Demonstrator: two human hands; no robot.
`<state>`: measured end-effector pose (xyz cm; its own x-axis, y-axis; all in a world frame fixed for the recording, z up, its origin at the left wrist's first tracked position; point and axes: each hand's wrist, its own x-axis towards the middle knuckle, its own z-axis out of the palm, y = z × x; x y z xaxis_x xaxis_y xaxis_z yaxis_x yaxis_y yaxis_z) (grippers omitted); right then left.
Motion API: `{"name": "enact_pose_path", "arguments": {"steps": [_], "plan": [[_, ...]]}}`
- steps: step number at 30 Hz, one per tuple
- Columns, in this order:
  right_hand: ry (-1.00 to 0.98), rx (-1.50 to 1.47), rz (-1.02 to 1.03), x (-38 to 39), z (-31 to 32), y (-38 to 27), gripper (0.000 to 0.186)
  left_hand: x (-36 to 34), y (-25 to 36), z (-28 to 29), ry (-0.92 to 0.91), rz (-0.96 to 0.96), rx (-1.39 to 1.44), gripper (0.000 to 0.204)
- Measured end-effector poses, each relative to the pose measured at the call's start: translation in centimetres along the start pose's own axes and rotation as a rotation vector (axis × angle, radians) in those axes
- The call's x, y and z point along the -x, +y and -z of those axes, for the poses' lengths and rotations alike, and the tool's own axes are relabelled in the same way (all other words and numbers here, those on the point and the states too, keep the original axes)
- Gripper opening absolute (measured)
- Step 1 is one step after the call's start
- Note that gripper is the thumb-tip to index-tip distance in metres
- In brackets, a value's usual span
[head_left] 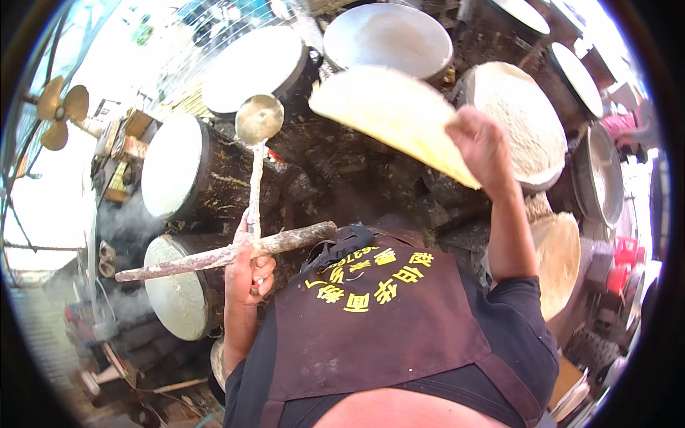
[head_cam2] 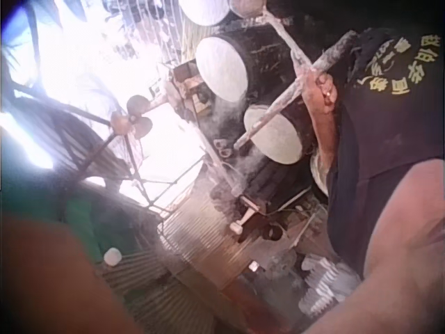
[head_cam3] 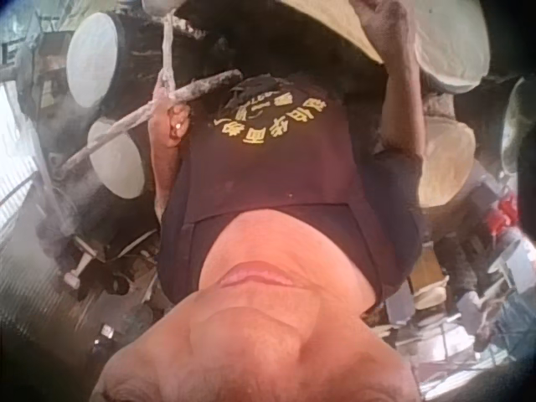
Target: The person ladles batter onto hot round griddles, spreads it into thin circular pancakes, and flips them as they cook. Finished pancakes are stacked on a nearby surface. The process is repeated continuously across multiple griddles.
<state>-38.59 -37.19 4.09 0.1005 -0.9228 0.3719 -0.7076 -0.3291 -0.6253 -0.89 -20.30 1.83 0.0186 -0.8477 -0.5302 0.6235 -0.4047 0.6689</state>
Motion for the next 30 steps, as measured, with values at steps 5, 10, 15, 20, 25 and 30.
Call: {"name": "enact_pose_path", "arguments": {"steps": [5,10,15,20,25,30], "plan": [[-0.237,0.364,-0.233,10.6,-5.7,4.1,0.009,-3.0,-0.2,5.8,-0.002,0.425,0.31,0.046],[-0.143,0.403,-0.468,17.9,-3.8,5.6,0.011,-3.7,-0.6,5.5,-0.283,0.526,0.298,0.049],[0.393,0.016,-0.506,24.4,8.9,8.9,0.012,-4.1,-0.6,3.6,-0.321,0.602,0.245,0.039],[1.032,-0.579,-0.77,35.4,22.0,11.6,0.013,-2.3,-2.0,-0.2,-0.333,0.56,0.2,0.041],[1.249,-0.918,-0.828,47.1,25.7,21.0,0.016,-2.3,-4.3,-5.3,-0.325,0.497,0.192,0.042],[1.536,-0.82,-1.058,55.5,19.9,31.0,0.023,-2.4,-5.9,-8.1,-0.347,0.472,0.212,0.041]]}}
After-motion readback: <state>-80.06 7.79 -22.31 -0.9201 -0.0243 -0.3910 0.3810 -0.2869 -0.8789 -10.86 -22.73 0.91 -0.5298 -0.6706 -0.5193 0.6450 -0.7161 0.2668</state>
